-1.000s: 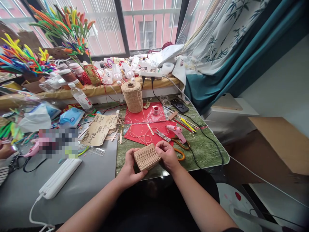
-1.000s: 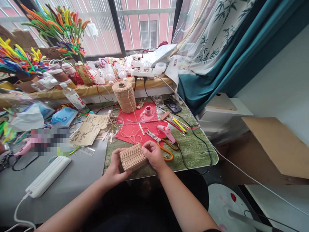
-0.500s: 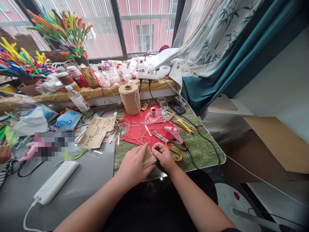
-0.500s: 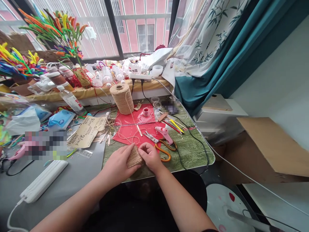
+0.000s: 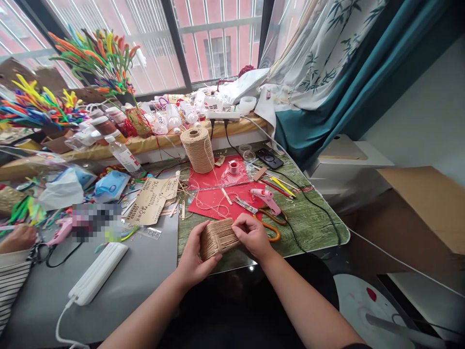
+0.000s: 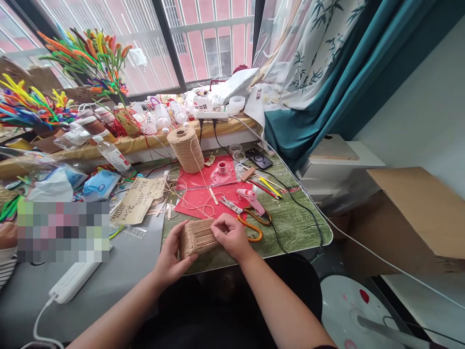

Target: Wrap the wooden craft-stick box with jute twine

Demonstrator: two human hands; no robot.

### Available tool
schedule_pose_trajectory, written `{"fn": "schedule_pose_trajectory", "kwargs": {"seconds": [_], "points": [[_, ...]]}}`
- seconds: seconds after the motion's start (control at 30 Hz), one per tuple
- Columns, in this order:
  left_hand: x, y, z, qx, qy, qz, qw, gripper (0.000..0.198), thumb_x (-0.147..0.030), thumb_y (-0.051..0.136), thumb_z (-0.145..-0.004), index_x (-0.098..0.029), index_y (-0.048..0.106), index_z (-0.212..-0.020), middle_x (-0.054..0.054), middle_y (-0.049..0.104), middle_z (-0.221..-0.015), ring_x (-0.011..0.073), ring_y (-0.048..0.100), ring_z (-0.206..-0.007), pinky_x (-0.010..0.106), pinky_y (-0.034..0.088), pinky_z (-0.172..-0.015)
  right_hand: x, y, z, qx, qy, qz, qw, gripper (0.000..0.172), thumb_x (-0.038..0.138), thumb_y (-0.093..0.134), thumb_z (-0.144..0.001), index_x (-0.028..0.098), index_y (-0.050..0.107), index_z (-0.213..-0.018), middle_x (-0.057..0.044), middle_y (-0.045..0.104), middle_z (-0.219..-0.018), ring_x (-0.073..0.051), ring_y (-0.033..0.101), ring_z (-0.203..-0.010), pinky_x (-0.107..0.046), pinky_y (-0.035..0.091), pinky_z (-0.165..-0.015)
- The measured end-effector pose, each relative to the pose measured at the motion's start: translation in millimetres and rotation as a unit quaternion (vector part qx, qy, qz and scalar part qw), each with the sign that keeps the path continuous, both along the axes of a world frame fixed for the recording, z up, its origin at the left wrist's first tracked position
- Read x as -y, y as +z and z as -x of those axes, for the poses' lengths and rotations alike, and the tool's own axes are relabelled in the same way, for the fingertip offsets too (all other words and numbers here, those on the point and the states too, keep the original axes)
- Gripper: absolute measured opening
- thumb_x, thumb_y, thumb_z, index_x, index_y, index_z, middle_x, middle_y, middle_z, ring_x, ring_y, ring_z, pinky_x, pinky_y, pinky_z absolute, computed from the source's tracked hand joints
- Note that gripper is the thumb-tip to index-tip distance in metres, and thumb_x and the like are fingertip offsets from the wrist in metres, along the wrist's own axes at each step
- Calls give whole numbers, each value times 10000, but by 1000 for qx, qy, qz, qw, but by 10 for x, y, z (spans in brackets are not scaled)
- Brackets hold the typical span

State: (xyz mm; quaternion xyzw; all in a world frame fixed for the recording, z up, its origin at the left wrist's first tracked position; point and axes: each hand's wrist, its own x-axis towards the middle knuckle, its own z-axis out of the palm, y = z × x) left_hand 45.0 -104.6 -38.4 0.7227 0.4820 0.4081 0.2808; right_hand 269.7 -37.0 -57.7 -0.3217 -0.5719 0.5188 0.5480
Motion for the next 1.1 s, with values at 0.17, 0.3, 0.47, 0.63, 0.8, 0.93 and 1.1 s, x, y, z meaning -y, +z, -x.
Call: {"fn": "schedule_pose_trajectory", "kwargs": {"seconds": [0.17,0.3,0.47,0.63,0.8,0.93,1.1], "points": [[69,-87,25,70,-6,28,997,830,-337,735,-902,-295,269,-1587,157,404,-1584,374,422,-1484,606,366,-1229,12,0,14,31,1,2,1000,123,315,726,-911,216,715,-839,-4,585,-795,-152,494,-677,-294,402,-638],[82,-111,99,89,-22,44,995,819,-326,727,-906,-286,264,-1581,165,409,-1569,371,427,-1480,602,366,-1230,3,-30,29,7,2,44,999,157,356,741,-896,217,697,-836,14,552,-749,-144,474,-642,-281,396,-609],[58,6,185,40,-15,54,998,805,-316,756,-860,-254,299,-1520,175,461,-1497,357,486,-1427,576,397,-1206,-5,-50,42,-12,26,68,997,169,361,750,-888,216,681,-837,18,544,-749,-141,466,-641,-276,394,-611],[30,410,88,-88,1,140,986,762,-310,778,-822,-278,332,-1440,121,542,-1411,306,602,-1303,505,477,-1134,-10,-61,62,-34,46,70,996,180,338,752,-877,215,640,-808,24,523,-740,-140,454,-662,-271,381,-619],[-3,513,-75,-95,49,139,985,780,-417,822,-805,-279,371,-1427,106,576,-1370,295,646,-1219,469,543,-1037,-12,-41,76,-39,55,91,994,208,357,761,-848,218,619,-787,34,507,-705,-135,438,-633,-266,375,-595],[23,228,-87,-23,51,115,992,733,-457,804,-840,-252,377,-1399,122,579,-1329,292,646,-1197,488,536,-1035,-23,-20,72,-67,57,127,988,251,387,784,-821,216,603,-783,24,557,-721,-136,482,-636,-272,407,-617],[74,-11,-68,48,32,103,993,738,-455,780,-858,-243,335,-1407,146,563,-1331,303,630,-1226,524,528,-1048,-29,-1,67,-54,72,135,987,303,438,798,-806,211,603,-764,17,560,-723,-138,489,-641,-275,420,-628]]}}
